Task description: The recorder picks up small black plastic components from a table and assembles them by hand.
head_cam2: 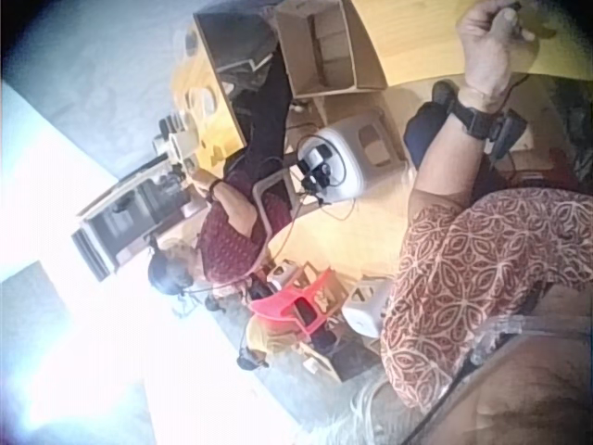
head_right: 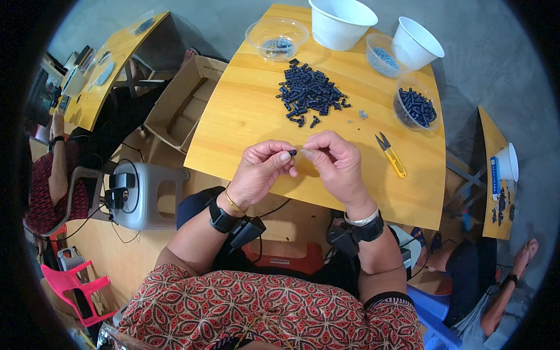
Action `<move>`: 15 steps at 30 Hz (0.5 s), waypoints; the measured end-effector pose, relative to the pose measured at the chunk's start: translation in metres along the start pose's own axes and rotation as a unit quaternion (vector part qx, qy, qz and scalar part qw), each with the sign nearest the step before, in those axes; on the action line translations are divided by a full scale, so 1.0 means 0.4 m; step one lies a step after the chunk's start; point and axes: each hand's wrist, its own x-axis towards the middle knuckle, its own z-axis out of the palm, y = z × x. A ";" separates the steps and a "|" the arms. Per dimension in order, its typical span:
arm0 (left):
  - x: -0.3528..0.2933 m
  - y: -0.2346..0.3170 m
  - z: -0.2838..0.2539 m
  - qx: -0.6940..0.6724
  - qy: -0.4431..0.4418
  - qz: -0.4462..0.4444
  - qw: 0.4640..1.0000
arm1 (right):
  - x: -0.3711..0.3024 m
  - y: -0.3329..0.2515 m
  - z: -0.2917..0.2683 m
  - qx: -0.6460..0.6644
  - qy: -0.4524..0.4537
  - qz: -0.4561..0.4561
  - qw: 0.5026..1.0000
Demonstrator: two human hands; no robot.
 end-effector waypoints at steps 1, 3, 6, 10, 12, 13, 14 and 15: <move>0.000 0.000 0.001 0.000 0.003 -0.001 1.000 | 0.000 -0.002 0.003 -0.014 -0.003 -0.015 1.000; 0.000 0.000 0.003 0.001 0.006 -0.003 1.000 | 0.000 -0.001 0.011 -0.028 -0.008 -0.029 0.999; -0.003 0.001 0.005 -0.004 0.010 -0.001 1.000 | 0.000 0.004 0.018 -0.041 -0.008 -0.037 0.998; -0.004 0.001 0.011 0.029 0.029 -0.002 0.999 | 0.000 0.002 0.017 -0.087 -0.006 -0.058 0.995; -0.003 -0.002 0.012 0.044 0.038 0.000 0.998 | -0.001 0.001 0.016 -0.109 -0.002 -0.066 0.992; -0.003 -0.005 0.010 0.052 0.039 0.010 0.998 | 0.000 -0.002 0.016 -0.130 -0.006 -0.078 0.988; -0.004 -0.006 0.010 0.059 0.039 0.020 0.997 | 0.001 -0.005 0.017 -0.151 -0.010 -0.091 0.984; -0.004 -0.006 0.010 0.059 0.040 0.020 0.997 | 0.002 -0.009 0.017 -0.150 -0.010 -0.091 0.985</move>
